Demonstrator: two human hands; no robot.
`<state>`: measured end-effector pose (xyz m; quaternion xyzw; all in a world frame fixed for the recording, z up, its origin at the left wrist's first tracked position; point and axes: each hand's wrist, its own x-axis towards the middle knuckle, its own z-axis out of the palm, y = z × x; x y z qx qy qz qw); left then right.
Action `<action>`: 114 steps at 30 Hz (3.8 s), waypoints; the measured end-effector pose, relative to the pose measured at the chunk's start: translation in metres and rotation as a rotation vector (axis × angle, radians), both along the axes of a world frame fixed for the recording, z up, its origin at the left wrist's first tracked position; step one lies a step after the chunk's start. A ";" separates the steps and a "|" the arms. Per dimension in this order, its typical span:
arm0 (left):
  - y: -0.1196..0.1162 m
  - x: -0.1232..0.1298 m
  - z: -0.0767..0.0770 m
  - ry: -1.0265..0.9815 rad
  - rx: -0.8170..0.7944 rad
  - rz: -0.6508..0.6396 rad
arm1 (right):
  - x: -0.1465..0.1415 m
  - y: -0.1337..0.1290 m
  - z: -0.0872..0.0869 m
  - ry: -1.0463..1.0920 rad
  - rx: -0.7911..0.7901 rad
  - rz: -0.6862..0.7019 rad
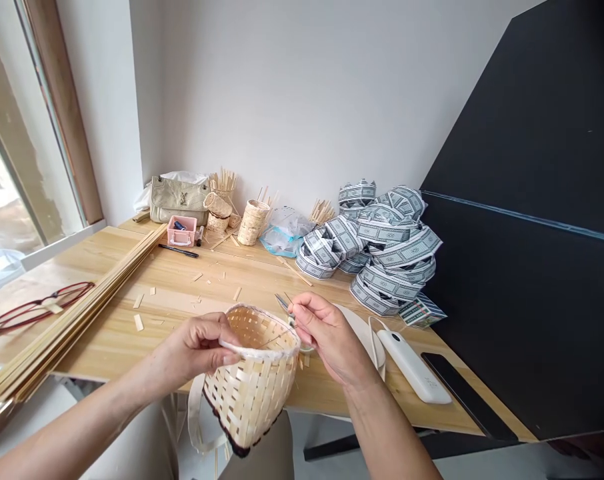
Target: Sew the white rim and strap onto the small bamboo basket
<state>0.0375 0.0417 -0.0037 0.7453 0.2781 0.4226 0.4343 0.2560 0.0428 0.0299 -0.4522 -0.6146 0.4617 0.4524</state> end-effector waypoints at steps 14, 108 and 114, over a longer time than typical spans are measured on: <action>-0.016 -0.022 0.014 0.305 0.845 0.124 | -0.013 -0.025 0.032 -0.955 0.905 0.269; 0.005 -0.013 0.030 0.190 -0.102 -0.265 | -0.018 0.013 0.018 -0.435 0.117 0.858; 0.003 -0.011 0.032 0.190 -0.116 -0.298 | -0.014 0.016 0.012 -0.389 -0.007 0.933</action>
